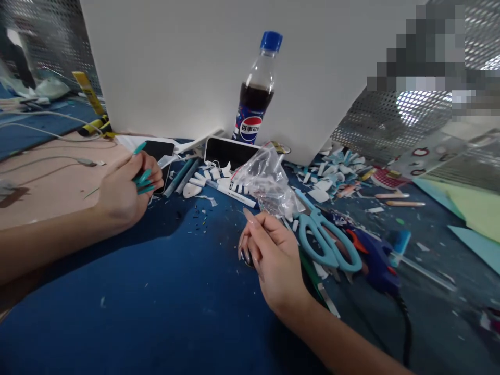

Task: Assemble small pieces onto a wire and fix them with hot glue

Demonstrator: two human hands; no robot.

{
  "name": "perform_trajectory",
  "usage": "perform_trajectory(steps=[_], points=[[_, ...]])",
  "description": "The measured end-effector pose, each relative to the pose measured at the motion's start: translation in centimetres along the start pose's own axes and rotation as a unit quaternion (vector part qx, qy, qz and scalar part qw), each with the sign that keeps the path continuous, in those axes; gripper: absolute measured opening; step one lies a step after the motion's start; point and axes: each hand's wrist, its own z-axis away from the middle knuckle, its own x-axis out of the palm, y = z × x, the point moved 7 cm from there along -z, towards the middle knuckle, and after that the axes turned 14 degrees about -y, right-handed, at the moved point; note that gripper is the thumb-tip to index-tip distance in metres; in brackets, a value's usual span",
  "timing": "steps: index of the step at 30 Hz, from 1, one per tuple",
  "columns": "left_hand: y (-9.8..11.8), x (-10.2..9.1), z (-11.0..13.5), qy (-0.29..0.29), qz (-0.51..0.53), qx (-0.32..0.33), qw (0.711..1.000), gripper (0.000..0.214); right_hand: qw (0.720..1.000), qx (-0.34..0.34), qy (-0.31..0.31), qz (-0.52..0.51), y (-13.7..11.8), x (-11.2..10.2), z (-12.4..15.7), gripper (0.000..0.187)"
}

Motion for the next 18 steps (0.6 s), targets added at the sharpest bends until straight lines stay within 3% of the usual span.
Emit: perform_trajectory(steps=[5, 10, 13, 18], points=[[-0.5, 0.1, -0.2, -0.037, -0.032, -0.003, 0.999, 0.031, 0.999, 0.037, 0.006, 0.025, 0.1, -0.2, -0.1, 0.029], [0.3, 0.8, 0.6, -0.087, -0.196, 0.020, 0.977, 0.032, 0.999, 0.046, 0.006, 0.027, 0.0, -0.1, -0.1, 0.030], [1.6, 2.4, 1.6, -0.138, -0.339, 0.055, 0.929, 0.035, 0.999, 0.042, -0.001, 0.016, 0.2, 0.0, -0.1, 0.030], [2.3, 5.4, 2.9, -0.255, -0.524, 0.126, 0.803, 0.030, 0.999, 0.042, 0.006, 0.022, 0.3, -0.3, 0.1, 0.031]])
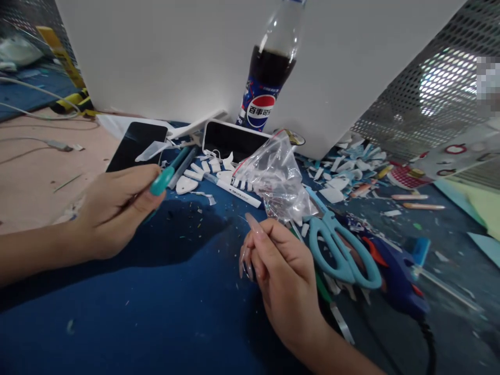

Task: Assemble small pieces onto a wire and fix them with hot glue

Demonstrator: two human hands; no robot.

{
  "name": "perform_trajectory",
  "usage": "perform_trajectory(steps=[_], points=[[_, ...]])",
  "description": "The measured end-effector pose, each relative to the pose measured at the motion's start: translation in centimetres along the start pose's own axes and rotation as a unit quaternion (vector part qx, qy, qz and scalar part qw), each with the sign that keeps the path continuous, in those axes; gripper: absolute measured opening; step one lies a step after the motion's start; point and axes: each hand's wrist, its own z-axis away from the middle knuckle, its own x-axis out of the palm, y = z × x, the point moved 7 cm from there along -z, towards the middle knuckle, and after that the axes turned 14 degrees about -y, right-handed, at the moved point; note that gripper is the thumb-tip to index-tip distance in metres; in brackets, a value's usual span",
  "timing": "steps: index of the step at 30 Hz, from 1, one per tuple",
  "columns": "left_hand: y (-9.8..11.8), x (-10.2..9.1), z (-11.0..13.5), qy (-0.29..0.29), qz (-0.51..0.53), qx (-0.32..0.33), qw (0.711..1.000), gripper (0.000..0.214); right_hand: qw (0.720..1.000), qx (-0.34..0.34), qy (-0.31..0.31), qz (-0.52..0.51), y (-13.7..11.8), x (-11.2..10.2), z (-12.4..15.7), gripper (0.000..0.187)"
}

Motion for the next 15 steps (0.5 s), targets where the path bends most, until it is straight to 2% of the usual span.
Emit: perform_trajectory(steps=[3, 6, 11, 15], points=[[0.6, 1.8, -0.4, -0.098, -0.082, 0.042, 0.991, 0.020, 1.000, 0.000, -0.007, 0.003, -0.2, 0.2, -0.1, 0.029], [0.2, 3.2, -0.5, -0.161, -0.148, 0.036, 0.975, 0.015, 1.000, -0.009, -0.018, 0.019, -0.3, 0.4, -0.2, 0.030], [-0.2, 4.0, -0.4, -0.185, -0.209, 0.006, 0.960, 0.015, 0.998, -0.038, -0.036, 0.016, -0.1, 0.6, -0.2, 0.028], [0.2, 4.4, -0.5, -0.194, -0.220, 0.021, 0.956, 0.010, 0.996, -0.056, -0.061, 0.016, -0.4, 1.0, -0.2, 0.029]])
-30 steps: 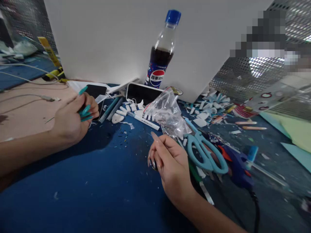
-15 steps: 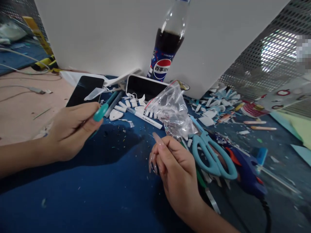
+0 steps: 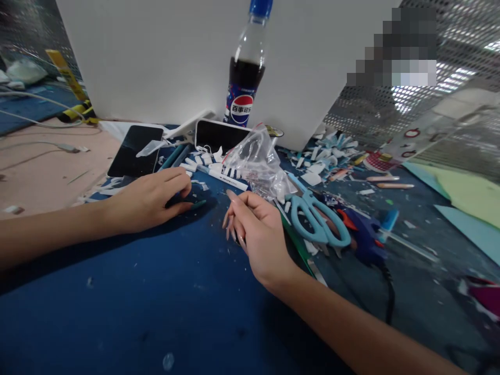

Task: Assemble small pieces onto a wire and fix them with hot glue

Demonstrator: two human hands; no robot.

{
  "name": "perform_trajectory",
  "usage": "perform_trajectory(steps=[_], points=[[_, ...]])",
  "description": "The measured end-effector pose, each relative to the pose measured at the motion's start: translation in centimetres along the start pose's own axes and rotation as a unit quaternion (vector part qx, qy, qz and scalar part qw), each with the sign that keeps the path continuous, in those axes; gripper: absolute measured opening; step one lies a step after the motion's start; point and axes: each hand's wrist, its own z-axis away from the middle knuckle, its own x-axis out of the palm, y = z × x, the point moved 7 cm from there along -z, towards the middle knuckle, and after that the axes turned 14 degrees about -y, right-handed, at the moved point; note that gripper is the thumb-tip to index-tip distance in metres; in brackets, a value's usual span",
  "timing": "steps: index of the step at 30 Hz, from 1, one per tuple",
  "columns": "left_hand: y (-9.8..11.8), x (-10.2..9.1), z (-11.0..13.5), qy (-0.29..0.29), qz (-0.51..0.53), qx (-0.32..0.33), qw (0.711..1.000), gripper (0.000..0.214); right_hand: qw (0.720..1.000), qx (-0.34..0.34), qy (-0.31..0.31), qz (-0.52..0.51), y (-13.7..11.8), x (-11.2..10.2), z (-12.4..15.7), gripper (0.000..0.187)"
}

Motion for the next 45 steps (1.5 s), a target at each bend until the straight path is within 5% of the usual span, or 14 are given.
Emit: perform_trajectory(steps=[14, 22, 28, 36, 37, 39, 42, 45], points=[[3.4, 0.5, 0.3, -0.030, -0.261, 0.125, 0.957, 0.016, 0.998, -0.057, -0.002, -0.018, -0.9, 0.6, 0.2, 0.032], [4.0, 0.2, 0.6, -0.029, -0.232, 0.144, 0.961, 0.020, 0.992, -0.098, 0.063, -0.052, -1.2, -0.5, 0.7, 0.032], [3.5, -1.4, 1.8, 0.084, -0.201, 0.048, 0.975, 0.028, 0.990, -0.101, 0.077, -0.066, -1.0, -0.8, 0.7, 0.031], [3.5, -2.8, 3.0, 0.164, -0.036, 0.002, 0.986, 0.016, 0.990, -0.108, 0.071, -0.055, -1.3, -0.7, 0.9, 0.032], [3.6, -2.7, 3.3, 0.165, 0.054, -0.012, 0.985, 0.017, 0.991, -0.108, 0.065, -0.051, -1.4, -0.6, 1.0, 0.031], [3.7, -1.6, 3.7, 0.127, 0.272, -0.061, 0.952, 0.022, 0.992, -0.111, 0.051, -0.043, -1.6, -0.2, 1.2, 0.032], [5.5, 1.2, 3.8, 0.043, 0.562, -0.083, 0.822, 0.025, 0.992, -0.122, 0.006, -0.008, -2.2, 0.8, 1.8, 0.031], [6.5, 2.4, 3.5, 0.016, 0.691, -0.085, 0.718, 0.025, 0.992, -0.117, -0.039, 0.012, -2.4, 1.6, 2.2, 0.030]])
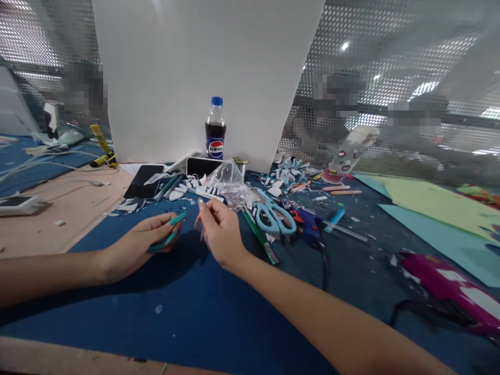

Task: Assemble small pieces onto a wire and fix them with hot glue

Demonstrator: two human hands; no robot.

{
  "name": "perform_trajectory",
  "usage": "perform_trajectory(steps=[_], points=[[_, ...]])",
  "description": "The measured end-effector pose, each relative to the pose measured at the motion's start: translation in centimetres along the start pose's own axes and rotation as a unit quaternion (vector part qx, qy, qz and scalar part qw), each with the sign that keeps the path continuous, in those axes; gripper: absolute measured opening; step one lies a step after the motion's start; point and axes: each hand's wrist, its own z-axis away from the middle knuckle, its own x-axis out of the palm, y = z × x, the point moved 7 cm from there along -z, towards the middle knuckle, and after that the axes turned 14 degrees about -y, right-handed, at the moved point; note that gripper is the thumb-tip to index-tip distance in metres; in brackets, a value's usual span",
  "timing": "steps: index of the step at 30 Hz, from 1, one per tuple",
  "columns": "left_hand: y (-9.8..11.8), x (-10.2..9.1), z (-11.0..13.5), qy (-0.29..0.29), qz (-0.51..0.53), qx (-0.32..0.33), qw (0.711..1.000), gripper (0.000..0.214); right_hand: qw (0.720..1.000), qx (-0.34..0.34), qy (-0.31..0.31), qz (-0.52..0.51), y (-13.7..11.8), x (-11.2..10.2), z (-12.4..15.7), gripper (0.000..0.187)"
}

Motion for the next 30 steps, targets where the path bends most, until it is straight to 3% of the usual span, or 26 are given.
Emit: perform_trajectory(steps=[5, 10, 17, 30], points=[[-0.9, -1.2, -0.6, 0.041, 0.139, -0.051, 0.988, 0.021, 0.998, 0.029, -0.064, -0.005, 0.0, 1.0, 0.0, 0.032], [-1.5, -1.7, -0.8, 0.037, 0.192, -0.080, 0.978, 0.015, 0.986, 0.033, -0.161, 0.029, -0.2, 2.4, -0.1, 0.032], [-1.2, -1.9, -0.9, -0.003, 0.172, -0.056, 0.984, 0.019, 0.974, -0.008, -0.182, 0.137, -0.9, 2.7, -0.3, 0.033], [-1.3, -1.7, -0.7, -0.023, 0.167, -0.045, 0.985, 0.021, 0.954, -0.059, -0.213, 0.201, -1.5, 3.2, 0.0, 0.030]])
